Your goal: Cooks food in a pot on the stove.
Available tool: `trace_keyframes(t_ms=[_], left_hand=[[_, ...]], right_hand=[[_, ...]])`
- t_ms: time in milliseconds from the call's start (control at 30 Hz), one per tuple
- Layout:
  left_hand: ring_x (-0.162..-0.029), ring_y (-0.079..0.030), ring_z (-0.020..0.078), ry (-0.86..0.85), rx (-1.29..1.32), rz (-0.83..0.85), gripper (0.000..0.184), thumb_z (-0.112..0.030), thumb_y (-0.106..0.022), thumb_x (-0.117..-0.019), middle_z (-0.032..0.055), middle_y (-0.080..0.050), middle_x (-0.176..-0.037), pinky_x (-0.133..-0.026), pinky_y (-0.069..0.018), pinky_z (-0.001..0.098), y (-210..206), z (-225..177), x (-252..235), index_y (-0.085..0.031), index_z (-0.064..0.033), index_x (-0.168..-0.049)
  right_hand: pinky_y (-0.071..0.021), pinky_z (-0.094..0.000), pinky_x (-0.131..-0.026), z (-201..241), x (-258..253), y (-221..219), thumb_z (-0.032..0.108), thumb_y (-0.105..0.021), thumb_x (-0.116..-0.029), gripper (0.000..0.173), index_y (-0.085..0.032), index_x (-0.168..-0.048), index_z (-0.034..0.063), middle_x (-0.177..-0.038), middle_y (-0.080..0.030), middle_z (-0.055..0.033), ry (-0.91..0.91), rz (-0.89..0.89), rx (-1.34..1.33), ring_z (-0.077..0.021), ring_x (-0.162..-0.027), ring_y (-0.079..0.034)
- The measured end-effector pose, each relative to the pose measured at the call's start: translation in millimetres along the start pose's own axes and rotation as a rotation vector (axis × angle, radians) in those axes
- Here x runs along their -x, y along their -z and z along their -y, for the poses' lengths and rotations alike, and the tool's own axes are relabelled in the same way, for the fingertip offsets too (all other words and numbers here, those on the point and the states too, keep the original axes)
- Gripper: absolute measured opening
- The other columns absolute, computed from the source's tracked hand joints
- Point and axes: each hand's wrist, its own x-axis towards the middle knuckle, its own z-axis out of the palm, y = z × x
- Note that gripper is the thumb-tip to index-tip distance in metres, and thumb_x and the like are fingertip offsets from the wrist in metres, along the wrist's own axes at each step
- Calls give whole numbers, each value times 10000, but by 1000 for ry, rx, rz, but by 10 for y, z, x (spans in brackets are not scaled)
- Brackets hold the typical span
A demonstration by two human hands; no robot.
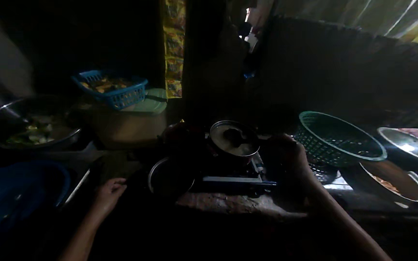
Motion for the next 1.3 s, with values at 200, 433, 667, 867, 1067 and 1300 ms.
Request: trace_keyframes(t_ms=[200,433,667,867,1067,1300], left_hand=[[-960,-644,315,-4,27,-22,299,-68,-584,-1030,262,-648,-1148,-877,-523,479,-75,-42,19,-585,66,-1298],[-959,-627,276,1,54,-14,297,-87,-562,-1044,253,-636,-1156,-873,-512,439,-150,-106,77,-577,66,-1298],[-957,-627,270,-38,75,-28,290,-92,-563,-1044,251,-632,-1158,-869,-517,434,-127,-43,99,-586,62,-1288],[-1027,-637,304,-41,62,-22,296,-90,-574,-1039,262,-642,-1187,-920,-508,469,-41,-2,134,-596,64,-1290],[-984,-646,282,-90,33,-21,292,-81,-571,-1039,258,-656,-1149,-889,-526,438,66,8,192,-598,77,-1282],[-968,-637,282,-76,18,-40,275,-92,-560,-1045,247,-649,-1145,-876,-516,455,107,55,195,-608,62,-1268]], right_hand=[[-607,-281,-668,-195,-145,70,89,-523,-1027,100,-613,-1056,55,-863,-684,5,-217,-114,-490,-76,-729,-673],[-590,-267,-638,-107,-247,273,155,-470,-1060,197,-632,-1065,44,-817,-671,18,-259,-118,-373,-59,-678,-651],[-602,-260,-607,99,-342,383,168,-448,-1080,187,-609,-1088,74,-823,-689,42,-197,-101,-422,-59,-661,-672],[-628,-302,-676,488,-342,356,195,-438,-1075,208,-615,-1081,86,-872,-692,33,-109,-61,-427,-88,-740,-698],[-618,-291,-655,665,-203,66,212,-438,-1070,209,-613,-1081,98,-850,-702,39,-85,27,-530,-85,-721,-690],[-600,-272,-583,627,287,-639,142,-471,-1079,165,-611,-1107,60,-806,-688,5,-224,154,-617,-83,-635,-663]])
